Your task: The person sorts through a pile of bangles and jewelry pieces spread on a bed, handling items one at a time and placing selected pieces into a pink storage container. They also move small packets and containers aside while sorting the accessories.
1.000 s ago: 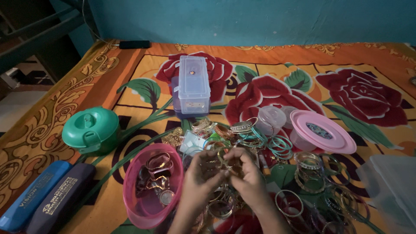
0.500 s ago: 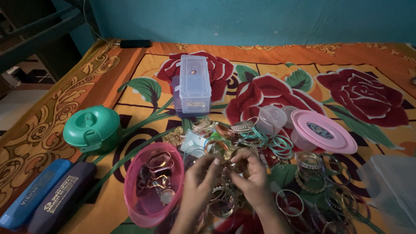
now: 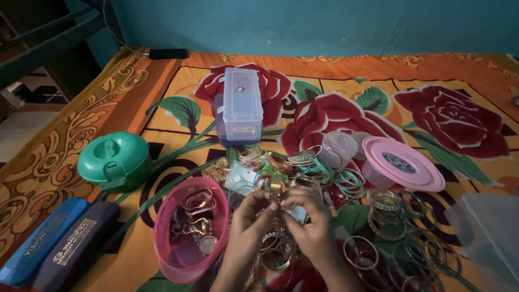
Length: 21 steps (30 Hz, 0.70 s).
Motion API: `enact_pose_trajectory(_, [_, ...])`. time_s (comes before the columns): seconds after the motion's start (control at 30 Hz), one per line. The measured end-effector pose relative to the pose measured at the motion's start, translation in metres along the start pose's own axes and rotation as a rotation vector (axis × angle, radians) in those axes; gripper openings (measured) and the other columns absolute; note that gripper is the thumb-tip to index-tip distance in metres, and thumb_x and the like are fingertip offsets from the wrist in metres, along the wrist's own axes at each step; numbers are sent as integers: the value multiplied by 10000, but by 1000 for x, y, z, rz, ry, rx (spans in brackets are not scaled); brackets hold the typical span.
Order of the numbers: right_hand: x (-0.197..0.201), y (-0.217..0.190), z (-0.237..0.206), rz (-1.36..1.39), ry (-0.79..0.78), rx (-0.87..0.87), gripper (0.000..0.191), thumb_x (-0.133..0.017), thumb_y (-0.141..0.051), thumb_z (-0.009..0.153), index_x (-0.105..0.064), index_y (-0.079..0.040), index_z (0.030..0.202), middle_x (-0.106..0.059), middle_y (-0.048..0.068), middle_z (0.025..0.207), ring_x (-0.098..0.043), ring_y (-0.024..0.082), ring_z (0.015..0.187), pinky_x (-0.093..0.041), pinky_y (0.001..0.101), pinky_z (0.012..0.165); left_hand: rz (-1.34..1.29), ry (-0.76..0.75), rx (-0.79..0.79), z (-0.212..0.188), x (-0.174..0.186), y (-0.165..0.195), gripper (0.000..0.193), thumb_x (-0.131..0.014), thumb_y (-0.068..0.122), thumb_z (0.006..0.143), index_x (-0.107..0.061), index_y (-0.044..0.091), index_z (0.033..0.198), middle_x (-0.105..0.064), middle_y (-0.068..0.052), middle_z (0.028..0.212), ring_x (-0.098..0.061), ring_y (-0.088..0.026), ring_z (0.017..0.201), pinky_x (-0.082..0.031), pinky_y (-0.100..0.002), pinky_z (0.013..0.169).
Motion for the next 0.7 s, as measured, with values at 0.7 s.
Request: enact_pose_trajectory(0.7, [13,13,-5,518,-285,-231,312,-793,-62,851,-727,27,1143,-721,133,1150,-669,225,1121,-523,365,999,173,-130,143,-13,7,17,204,-663,207,974,-687,6,997,-687,-8,821,-609,-82,749,-480,-253,669])
Point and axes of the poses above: each hand's wrist, its own z-axis towards the middle knuckle, its own x-axis out of the back of the hand, y = z × x, the point moved 5 cm from there along z, towards the middle knuckle
